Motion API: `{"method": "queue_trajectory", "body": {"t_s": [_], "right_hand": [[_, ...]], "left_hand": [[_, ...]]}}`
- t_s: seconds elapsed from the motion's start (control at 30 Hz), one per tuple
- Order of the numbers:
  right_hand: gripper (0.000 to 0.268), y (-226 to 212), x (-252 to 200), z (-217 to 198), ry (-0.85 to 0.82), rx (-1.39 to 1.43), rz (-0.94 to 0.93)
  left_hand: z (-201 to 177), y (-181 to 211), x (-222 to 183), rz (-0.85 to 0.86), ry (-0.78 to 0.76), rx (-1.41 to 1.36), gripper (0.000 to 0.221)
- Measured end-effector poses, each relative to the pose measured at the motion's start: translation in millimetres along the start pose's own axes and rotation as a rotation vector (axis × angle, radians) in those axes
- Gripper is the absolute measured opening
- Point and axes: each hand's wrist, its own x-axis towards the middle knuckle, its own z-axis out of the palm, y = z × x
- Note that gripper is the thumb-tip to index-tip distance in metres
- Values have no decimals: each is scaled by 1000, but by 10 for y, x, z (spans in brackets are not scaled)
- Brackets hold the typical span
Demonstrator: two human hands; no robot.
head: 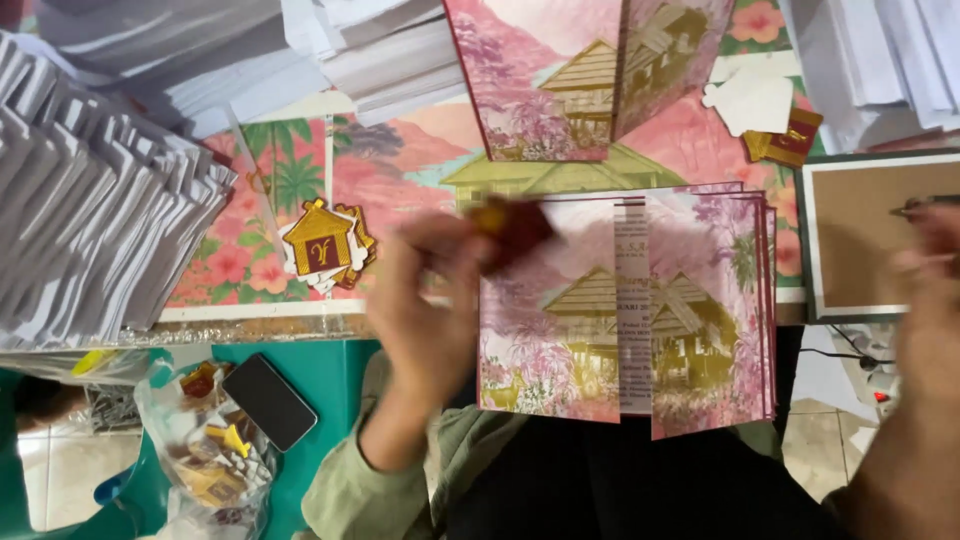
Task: Assembling decorative cards by applying hot glue and attaching house-shaped cutouts.
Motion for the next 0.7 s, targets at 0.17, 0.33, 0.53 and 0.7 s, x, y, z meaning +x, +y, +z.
{"method": "queue_trajectory", "body": {"t_s": [0.17, 0.33, 0.53, 0.7], "right_hand": [[47, -1395, 39, 580, -253, 377, -90], [17, -1334, 110, 803, -263, 458, 187], [20, -1281, 358, 1029, -186, 960, 330], [19, -1573, 450, 1066, -265, 1066, 237]], "left_hand": [[238, 469, -271, 74, -316, -357, 18], [216, 386, -243, -23, -386, -398, 24], [104, 130, -126, 14, -501, -262, 55], [149, 84, -184, 153, -512, -126, 69]]}}
